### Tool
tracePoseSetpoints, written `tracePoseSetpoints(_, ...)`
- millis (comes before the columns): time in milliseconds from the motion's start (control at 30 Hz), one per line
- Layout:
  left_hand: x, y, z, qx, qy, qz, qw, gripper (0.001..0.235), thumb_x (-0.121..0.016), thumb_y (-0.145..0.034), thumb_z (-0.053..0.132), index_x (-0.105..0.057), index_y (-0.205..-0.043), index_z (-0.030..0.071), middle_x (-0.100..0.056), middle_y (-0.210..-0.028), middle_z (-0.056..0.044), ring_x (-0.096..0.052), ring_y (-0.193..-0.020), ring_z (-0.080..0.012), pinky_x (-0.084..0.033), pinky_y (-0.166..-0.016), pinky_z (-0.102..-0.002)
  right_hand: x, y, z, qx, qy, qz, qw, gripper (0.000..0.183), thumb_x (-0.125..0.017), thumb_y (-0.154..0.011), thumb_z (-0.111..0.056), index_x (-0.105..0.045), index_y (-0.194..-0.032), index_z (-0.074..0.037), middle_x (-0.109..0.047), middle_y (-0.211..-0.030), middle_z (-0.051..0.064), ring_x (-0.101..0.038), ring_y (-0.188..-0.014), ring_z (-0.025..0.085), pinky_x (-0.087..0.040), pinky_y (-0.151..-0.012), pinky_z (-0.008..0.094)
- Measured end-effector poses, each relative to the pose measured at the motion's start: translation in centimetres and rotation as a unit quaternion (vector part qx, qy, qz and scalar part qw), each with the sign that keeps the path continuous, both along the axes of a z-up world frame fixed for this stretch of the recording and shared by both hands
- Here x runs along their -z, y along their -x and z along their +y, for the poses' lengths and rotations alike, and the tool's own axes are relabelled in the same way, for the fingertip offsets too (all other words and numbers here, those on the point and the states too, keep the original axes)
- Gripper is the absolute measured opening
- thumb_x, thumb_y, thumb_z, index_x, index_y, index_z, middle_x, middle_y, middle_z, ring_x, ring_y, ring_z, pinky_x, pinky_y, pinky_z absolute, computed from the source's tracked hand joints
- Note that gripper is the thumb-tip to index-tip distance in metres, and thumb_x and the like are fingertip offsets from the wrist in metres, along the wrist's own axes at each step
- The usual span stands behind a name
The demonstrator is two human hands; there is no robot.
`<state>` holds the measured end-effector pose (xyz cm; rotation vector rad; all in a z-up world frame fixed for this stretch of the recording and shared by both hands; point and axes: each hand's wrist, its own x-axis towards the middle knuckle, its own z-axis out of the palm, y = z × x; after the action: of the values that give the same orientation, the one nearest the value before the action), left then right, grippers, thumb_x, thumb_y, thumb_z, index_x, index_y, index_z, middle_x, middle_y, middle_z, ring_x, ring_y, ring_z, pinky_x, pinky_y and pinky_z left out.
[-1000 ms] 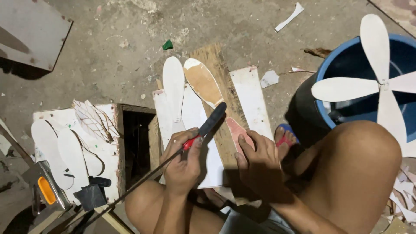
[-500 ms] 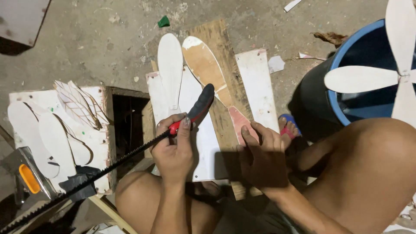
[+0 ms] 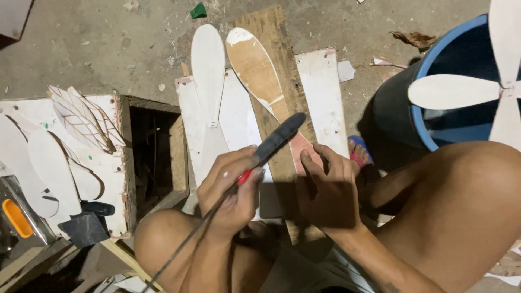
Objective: Assembling and shaping fan blades using hand tools on a wooden jig
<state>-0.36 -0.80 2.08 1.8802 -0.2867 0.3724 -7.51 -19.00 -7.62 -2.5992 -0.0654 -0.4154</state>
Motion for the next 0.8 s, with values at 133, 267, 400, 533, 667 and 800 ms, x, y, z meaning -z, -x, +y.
tracePoseSetpoints(133, 0.0, -1.0, 0.5, 0.037, -0.045, -0.024, 0.998, 0.005, -0.071, -0.09, -0.005, -0.073, -0.095, -0.003, -0.073, -0.089, -0.02, -0.077, -0.09, -0.0387, -0.063, -0.077, -0.043, -0.6, 0.0, 0.2, 0.005, -0.022, 0.011, 1.0, 0.05, -0.068, -0.09, -0.033, -0.059, -0.137, -0.023, -0.061, -0.129, 0.015, -0.062, -0.109, 0.039, -0.047, -0.087, 0.05)
tracePoseSetpoints(267, 1.3, 0.5, 0.3, 0.038, 0.007, -0.038, 0.999, 0.008, -0.077, -0.085, 0.0, -0.076, -0.092, -0.001, -0.076, -0.093, -0.021, -0.077, -0.092, -0.0383, -0.063, -0.08, -0.045, -0.5, 0.2, 0.2, 0.022, -0.008, 0.034, 0.999, 0.043, -0.067, -0.091, -0.039, -0.069, -0.128, -0.019, -0.06, -0.133, 0.013, -0.061, -0.116, 0.035, -0.048, -0.093, 0.046)
tracePoseSetpoints(400, -0.6, -0.2, -0.6, 0.051, -0.051, -0.019, 0.997, 0.003, -0.072, -0.091, 0.001, -0.073, -0.094, -0.001, -0.074, -0.093, -0.02, -0.077, -0.09, -0.039, -0.063, -0.078, -0.044, -1.5, 0.4, 0.5, 0.031, 0.025, 0.082, 0.996, 0.041, -0.061, -0.093, -0.041, -0.073, -0.125, -0.019, -0.062, -0.131, 0.009, -0.06, -0.116, 0.032, -0.046, -0.096, 0.047)
tracePoseSetpoints(533, -0.5, 0.2, -0.8, 0.065, -0.032, -0.074, 0.995, 0.003, -0.074, -0.088, 0.001, -0.074, -0.089, -0.002, -0.076, -0.091, -0.02, -0.078, -0.086, -0.0408, -0.064, -0.077, -0.045, -1.8, 0.0, 0.5, 0.032, 0.021, 0.092, 0.995, 0.042, -0.057, -0.094, -0.041, -0.073, -0.124, -0.017, -0.061, -0.13, 0.01, -0.06, -0.115, 0.033, -0.048, -0.093, 0.047)
tracePoseSetpoints(667, -0.3, -0.7, -0.4, 0.068, -0.089, -0.026, 0.993, 0.004, -0.07, -0.093, 0.001, -0.071, -0.096, -0.002, -0.073, -0.088, -0.021, -0.076, -0.083, -0.0413, -0.061, -0.067, -0.047, -2.5, -0.2, 0.8, 0.036, -0.008, 0.064, 0.997, 0.042, -0.053, -0.099, -0.04, -0.071, -0.127, -0.015, -0.06, -0.131, 0.012, -0.059, -0.115, 0.034, -0.048, -0.094, 0.047)
tracePoseSetpoints(800, 1.5, -0.3, -0.9, 0.061, -0.021, -0.05, 0.997, 0.004, -0.07, -0.092, 0.002, -0.071, -0.09, -0.002, -0.074, -0.09, -0.02, -0.076, -0.086, -0.039, -0.063, -0.075, -0.045, -2.4, 0.0, 0.6, 0.031, -0.007, 0.083, 0.996, 0.043, -0.052, -0.099, -0.041, -0.071, -0.126, -0.014, -0.06, -0.13, 0.012, -0.059, -0.116, 0.035, -0.048, -0.095, 0.048)
